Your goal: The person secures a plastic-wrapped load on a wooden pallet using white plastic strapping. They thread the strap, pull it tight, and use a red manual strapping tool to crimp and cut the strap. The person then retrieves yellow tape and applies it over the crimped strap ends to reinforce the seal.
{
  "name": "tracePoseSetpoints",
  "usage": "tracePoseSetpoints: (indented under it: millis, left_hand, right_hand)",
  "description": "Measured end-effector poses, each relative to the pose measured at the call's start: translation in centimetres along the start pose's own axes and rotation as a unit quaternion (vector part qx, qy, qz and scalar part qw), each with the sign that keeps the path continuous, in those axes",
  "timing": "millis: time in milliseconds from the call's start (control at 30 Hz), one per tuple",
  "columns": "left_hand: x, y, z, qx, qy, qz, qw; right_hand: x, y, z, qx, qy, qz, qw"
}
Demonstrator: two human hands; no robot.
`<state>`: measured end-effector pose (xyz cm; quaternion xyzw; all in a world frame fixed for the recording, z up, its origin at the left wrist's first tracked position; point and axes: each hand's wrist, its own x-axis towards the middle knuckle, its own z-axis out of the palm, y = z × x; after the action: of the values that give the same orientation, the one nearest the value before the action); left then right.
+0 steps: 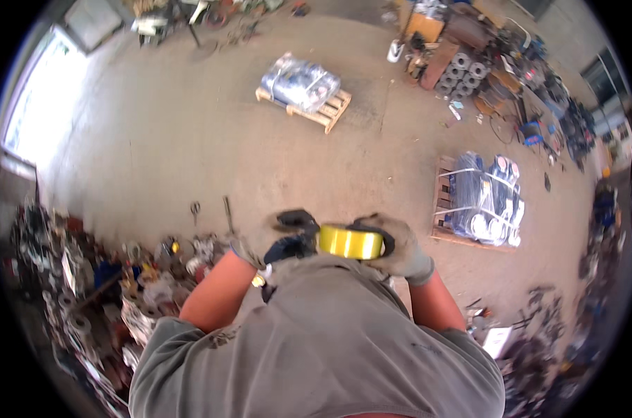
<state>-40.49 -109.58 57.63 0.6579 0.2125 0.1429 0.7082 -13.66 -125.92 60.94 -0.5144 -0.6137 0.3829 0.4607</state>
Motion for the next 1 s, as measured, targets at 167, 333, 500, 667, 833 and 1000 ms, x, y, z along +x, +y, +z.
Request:
tracePoseSetpoints:
  millis: [167,333,500,667,833,1000]
  left_hand:
    - [12.2,3.1,-5.9,-0.221,0.121,-0.097,0.963]
    - [25.9,2.6,-15.6,-0.199,0.157,-0.120,0.960]
    - [40.4,-0.8,-27.1,-0.290,0.069,-0.158,0.942]
    - [53.4,3.8,-33.9,-0.337,0.034,-0.151,0.929]
    - [63.9,4.4,-42.3,-0.356,0.060,-0.086,0.928]
    - [73.5,2.8,-51.2,-0.393,0.227,-0.137,0.881]
  right_hand:
    - [16.9,5.2,-9.2,-0.103,-0.077,-0.109,0.986]
    - [32.7,12.0,-15.6,-0.093,-0.085,-0.066,0.990]
    - [45.8,16.9,-20.7,-0.114,0.000,-0.027,0.993]
    - [56.2,20.7,-27.5,-0.025,0.137,0.010,0.990]
    - [70.7,27.0,-30.5,0.180,0.153,-0.020,0.971]
    - [83.2,41.4,-30.8,0.407,0.116,0.155,0.893]
